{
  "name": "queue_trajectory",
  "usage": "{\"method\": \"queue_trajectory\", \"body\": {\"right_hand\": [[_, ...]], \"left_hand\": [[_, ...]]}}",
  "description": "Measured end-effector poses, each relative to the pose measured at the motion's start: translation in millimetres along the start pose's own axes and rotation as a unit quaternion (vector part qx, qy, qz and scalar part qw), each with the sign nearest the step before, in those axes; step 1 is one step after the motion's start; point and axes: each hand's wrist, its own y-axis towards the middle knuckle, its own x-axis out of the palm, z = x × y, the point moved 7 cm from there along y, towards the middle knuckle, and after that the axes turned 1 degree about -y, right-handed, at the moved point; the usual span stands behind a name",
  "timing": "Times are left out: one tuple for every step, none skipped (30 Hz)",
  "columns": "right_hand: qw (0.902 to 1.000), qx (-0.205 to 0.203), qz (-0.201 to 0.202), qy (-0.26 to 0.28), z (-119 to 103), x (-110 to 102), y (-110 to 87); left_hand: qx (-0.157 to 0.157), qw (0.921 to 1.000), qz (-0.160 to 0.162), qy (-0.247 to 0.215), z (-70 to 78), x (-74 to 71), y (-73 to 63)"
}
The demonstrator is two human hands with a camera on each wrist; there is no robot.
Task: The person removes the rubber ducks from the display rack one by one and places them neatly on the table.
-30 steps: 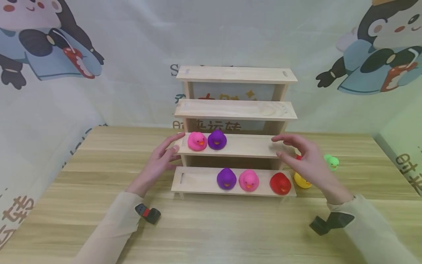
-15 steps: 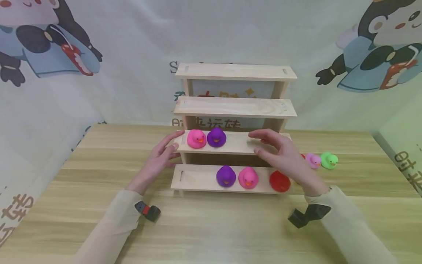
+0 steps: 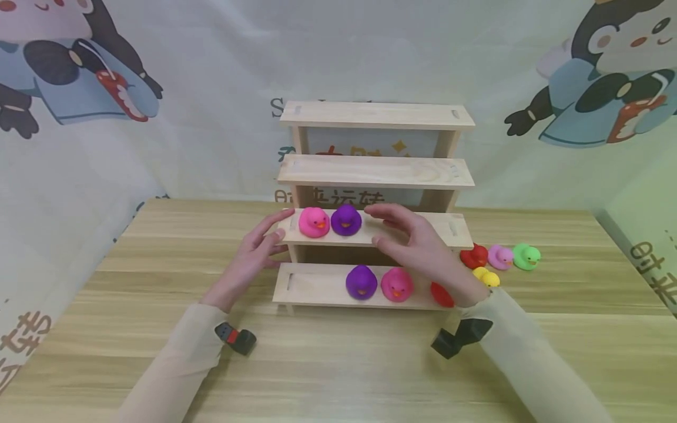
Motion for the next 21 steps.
{"method": "queue_trajectory", "body": {"right_hand": [[1.0, -0.002, 0.0, 0.001, -1, 1, 1.8], [1.0, -0.003, 0.0, 0.001, -1, 2, 3.7], [1.0, -0.005, 0.0, 0.002, -2, 3, 5.3], [1.0, -0.008, 0.0, 0.003, -2, 4, 6.9], [0.9999, -0.012, -0.001, 0.003, -3, 5, 8.3], [0.9999, -0.015, -0.001, 0.003, -3, 5, 9.6], [0.9998, -0.019, -0.002, 0.003, -4, 6, 11.1], [0.9998, -0.022, -0.003, 0.002, -4, 7, 12.3], [0.9997, -0.025, -0.004, 0.003, -4, 7, 13.5], [0.9997, -0.024, -0.005, 0.001, -4, 8, 14.8], [0.9998, -0.021, -0.006, -0.001, -4, 9, 15.9], [0.9998, -0.019, -0.006, -0.001, -4, 9, 16.8], [0.9998, -0.019, -0.007, 0.0, -4, 10, 17.6], [0.9998, -0.018, -0.008, 0.001, -4, 11, 18.1], [0.9998, -0.017, -0.009, 0.002, -4, 12, 18.3], [0.9998, -0.016, -0.009, 0.002, -4, 13, 18.4], [0.9998, -0.017, -0.009, 0.001, -4, 14, 18.5], [0.9998, -0.018, -0.008, 0.0, -4, 14, 18.5], [0.9998, -0.019, -0.008, -0.003, -4, 15, 18.7], [0.9998, -0.017, -0.006, -0.005, -4, 15, 18.7], [0.9998, -0.015, -0.004, -0.008, -4, 15, 18.9]], "left_hand": [[-0.001, 1.0, -0.001, 0.001, 0.0, 0.0, 0.2], [-0.001, 1.0, -0.001, 0.001, 0.1, 0.1, 0.3], [-0.001, 1.0, -0.002, 0.001, 0.2, 0.2, 0.3], [-0.001, 1.0, -0.002, 0.001, 0.1, 0.2, 0.5], [-0.001, 1.0, -0.003, 0.002, 0.0, 0.4, 0.8], [-0.001, 1.0, -0.003, 0.002, -0.4, 0.3, 1.1], [-0.001, 1.0, -0.003, 0.001, -0.7, 0.3, 1.5], [-0.001, 1.0, -0.003, 0.0, -0.9, 0.3, 1.7], [-0.001, 1.0, -0.003, 0.0, -1.0, 0.2, 1.8], [-0.002, 1.0, -0.003, 0.0, -1.1, 0.1, 1.8], [-0.002, 1.0, -0.003, 0.0, -1.4, -0.1, 1.8], [-0.003, 1.0, -0.003, 0.0, -1.5, -0.3, 1.6], [-0.004, 1.0, -0.003, 0.0, -1.7, -0.5, 1.3], [-0.005, 1.0, -0.003, 0.001, -1.8, -0.6, 0.8], [-0.006, 1.0, -0.003, 0.002, -1.8, -0.5, 0.2], [-0.006, 1.0, -0.003, 0.003, -1.8, -0.4, -0.1], [-0.006, 1.0, -0.004, 0.003, -2.0, -0.3, -0.4], [-0.006, 1.0, -0.004, 0.003, -2.1, -0.2, -0.4], [-0.006, 1.0, -0.003, 0.003, -2.2, -0.2, -0.3], [-0.006, 1.0, -0.003, 0.003, -2.0, -0.1, -0.3], [-0.006, 1.0, -0.003, 0.003, -2.1, -0.1, -0.1]]}}
